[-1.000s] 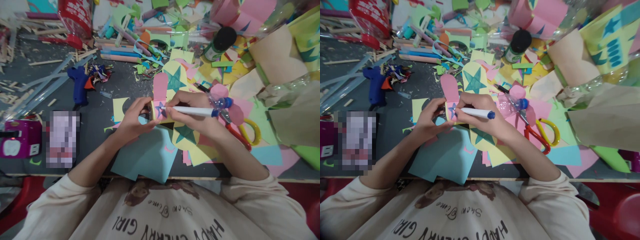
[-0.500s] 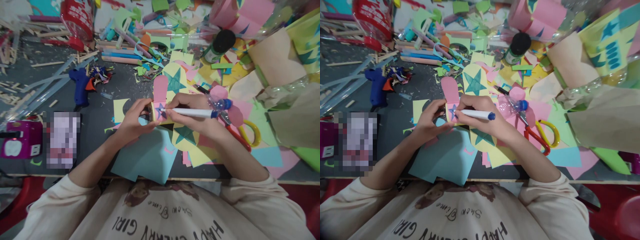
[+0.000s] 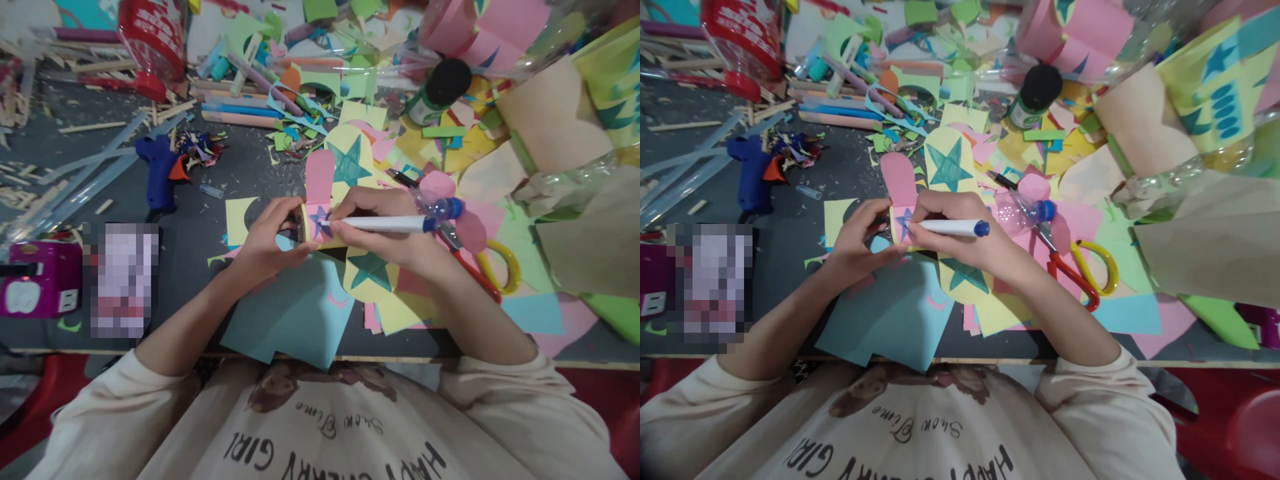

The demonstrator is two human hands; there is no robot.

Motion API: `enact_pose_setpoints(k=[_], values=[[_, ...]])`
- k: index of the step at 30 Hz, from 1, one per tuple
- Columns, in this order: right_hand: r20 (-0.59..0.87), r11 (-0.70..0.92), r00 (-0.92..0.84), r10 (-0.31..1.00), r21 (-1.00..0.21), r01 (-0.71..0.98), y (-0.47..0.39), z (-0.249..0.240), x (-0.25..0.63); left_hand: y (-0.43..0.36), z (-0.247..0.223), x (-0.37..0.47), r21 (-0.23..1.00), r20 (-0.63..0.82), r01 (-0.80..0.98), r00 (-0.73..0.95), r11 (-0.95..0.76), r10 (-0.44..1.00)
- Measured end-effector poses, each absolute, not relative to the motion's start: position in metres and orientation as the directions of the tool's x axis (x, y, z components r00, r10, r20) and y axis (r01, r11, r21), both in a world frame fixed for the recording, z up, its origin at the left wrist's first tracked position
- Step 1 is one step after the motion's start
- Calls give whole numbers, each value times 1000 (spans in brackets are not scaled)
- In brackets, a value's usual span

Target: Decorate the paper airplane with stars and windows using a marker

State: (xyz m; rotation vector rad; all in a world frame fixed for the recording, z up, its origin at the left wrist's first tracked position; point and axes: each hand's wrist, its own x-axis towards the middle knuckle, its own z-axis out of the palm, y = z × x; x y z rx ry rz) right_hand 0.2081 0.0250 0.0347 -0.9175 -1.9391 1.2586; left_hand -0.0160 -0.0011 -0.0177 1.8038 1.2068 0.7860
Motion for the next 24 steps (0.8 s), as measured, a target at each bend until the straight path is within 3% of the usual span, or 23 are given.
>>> enact_pose_setpoints(k=[24], values=[[108,260,-524,845,-939,226,26,36,211,-2,-18,-19,870,40,445,362,-210,931]])
